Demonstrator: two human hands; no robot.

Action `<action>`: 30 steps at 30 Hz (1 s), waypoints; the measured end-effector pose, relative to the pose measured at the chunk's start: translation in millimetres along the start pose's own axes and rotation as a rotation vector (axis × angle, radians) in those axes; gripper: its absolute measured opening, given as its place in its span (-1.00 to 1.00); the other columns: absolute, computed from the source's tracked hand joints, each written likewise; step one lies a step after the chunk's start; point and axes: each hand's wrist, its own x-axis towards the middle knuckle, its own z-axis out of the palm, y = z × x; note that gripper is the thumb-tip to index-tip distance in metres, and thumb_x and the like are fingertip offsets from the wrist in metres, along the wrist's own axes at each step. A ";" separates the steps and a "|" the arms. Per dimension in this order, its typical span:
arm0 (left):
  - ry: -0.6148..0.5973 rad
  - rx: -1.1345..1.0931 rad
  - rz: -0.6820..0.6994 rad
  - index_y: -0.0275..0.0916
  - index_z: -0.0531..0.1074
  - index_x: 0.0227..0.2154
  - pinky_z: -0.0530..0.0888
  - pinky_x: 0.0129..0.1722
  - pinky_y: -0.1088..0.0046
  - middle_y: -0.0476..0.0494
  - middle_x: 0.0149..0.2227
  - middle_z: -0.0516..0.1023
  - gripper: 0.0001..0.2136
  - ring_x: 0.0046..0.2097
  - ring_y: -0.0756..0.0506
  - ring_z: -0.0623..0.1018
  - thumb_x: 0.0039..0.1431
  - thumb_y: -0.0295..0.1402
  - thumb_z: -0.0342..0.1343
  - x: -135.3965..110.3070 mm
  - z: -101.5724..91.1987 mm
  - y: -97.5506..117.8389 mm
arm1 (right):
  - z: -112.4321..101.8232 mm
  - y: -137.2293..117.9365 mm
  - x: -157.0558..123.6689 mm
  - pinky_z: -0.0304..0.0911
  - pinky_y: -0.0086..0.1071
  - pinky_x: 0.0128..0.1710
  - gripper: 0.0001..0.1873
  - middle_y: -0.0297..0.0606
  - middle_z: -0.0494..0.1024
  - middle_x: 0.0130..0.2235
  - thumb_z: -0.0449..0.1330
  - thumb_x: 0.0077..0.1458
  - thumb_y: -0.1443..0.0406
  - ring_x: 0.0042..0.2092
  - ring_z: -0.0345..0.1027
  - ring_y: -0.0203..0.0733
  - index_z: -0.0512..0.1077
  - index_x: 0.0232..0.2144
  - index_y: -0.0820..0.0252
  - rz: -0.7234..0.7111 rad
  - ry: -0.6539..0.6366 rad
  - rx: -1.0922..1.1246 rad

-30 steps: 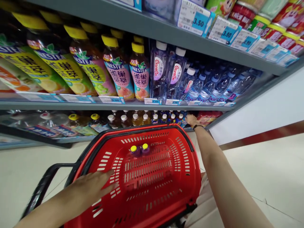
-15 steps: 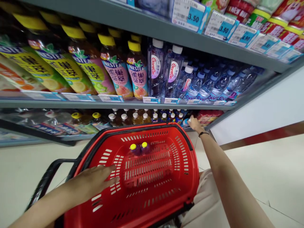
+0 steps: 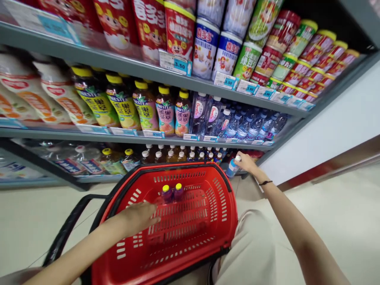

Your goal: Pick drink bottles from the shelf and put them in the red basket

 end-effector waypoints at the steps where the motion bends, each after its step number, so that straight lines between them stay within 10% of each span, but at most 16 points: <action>1: 0.024 -0.022 0.010 -0.52 0.59 0.04 0.52 0.09 -0.01 -0.68 0.00 0.62 -0.58 0.10 -0.51 0.63 0.36 -0.31 0.01 -2.4 0.7 0.5 | -13.2 -2.5 -8.8 0.18 -0.38 -0.26 -0.84 -0.21 0.64 -0.27 0.27 0.19 0.25 -0.23 0.49 -0.10 0.49 -0.19 0.18 -0.024 0.011 0.002; 8: 0.199 -0.089 0.111 -0.42 0.63 -0.05 0.52 0.09 0.01 -0.54 -0.06 0.67 -0.64 0.04 -0.45 0.66 0.36 -0.34 -0.01 -11.5 6.9 8.9 | -96.8 -47.8 -78.8 0.17 -0.39 -0.32 -0.83 -0.27 0.61 -0.34 0.24 0.18 0.18 -0.33 0.45 -0.16 0.47 -0.23 0.14 -0.124 0.175 0.023; 12: 0.429 -0.097 0.222 -0.38 0.45 0.22 0.46 0.22 0.03 -0.49 0.19 0.54 -0.57 0.26 -0.41 0.51 0.43 -0.29 -0.06 -9.0 15.2 35.9 | -114.3 -101.6 -114.5 0.13 -0.35 -0.36 -0.79 -0.31 0.54 -0.44 0.25 0.18 0.13 -0.42 0.35 -0.20 0.48 -0.24 0.13 -0.237 0.291 0.119; 17: 0.746 -0.301 0.360 -0.30 0.06 0.44 0.35 0.35 0.00 -0.44 0.40 0.29 -0.29 0.41 -0.36 0.33 0.37 -0.11 0.15 -5.6 5.4 57.9 | -88.2 -174.1 -142.5 0.12 -0.37 -0.46 -0.74 -0.34 0.52 -0.43 0.32 0.18 0.06 -0.46 0.27 -0.23 0.47 -0.27 0.11 -0.339 0.190 0.569; 21: 0.725 -0.492 0.296 -0.29 0.31 0.15 0.54 0.00 0.13 -0.36 0.07 0.60 -0.43 0.09 -0.38 0.62 0.18 -0.15 0.31 -9.3 -14.8 41.0 | -58.8 -220.5 -155.4 0.09 -0.35 -0.47 -0.75 -0.37 0.46 -0.46 0.33 0.23 0.05 -0.48 0.21 -0.24 0.48 -0.27 0.08 -0.393 0.089 0.736; 30: 0.822 -1.094 0.096 -0.22 0.43 -0.14 0.51 -0.22 0.32 -0.14 -0.22 0.67 -0.54 -0.21 -0.19 0.65 -0.04 -0.12 0.41 -12.8 -17.4 13.3 | 28.5 -222.2 -151.9 0.36 -0.18 -0.06 -0.53 -0.24 0.59 -0.19 0.20 0.30 -0.12 -0.17 0.44 -0.09 0.49 0.02 0.05 -0.284 -0.291 1.253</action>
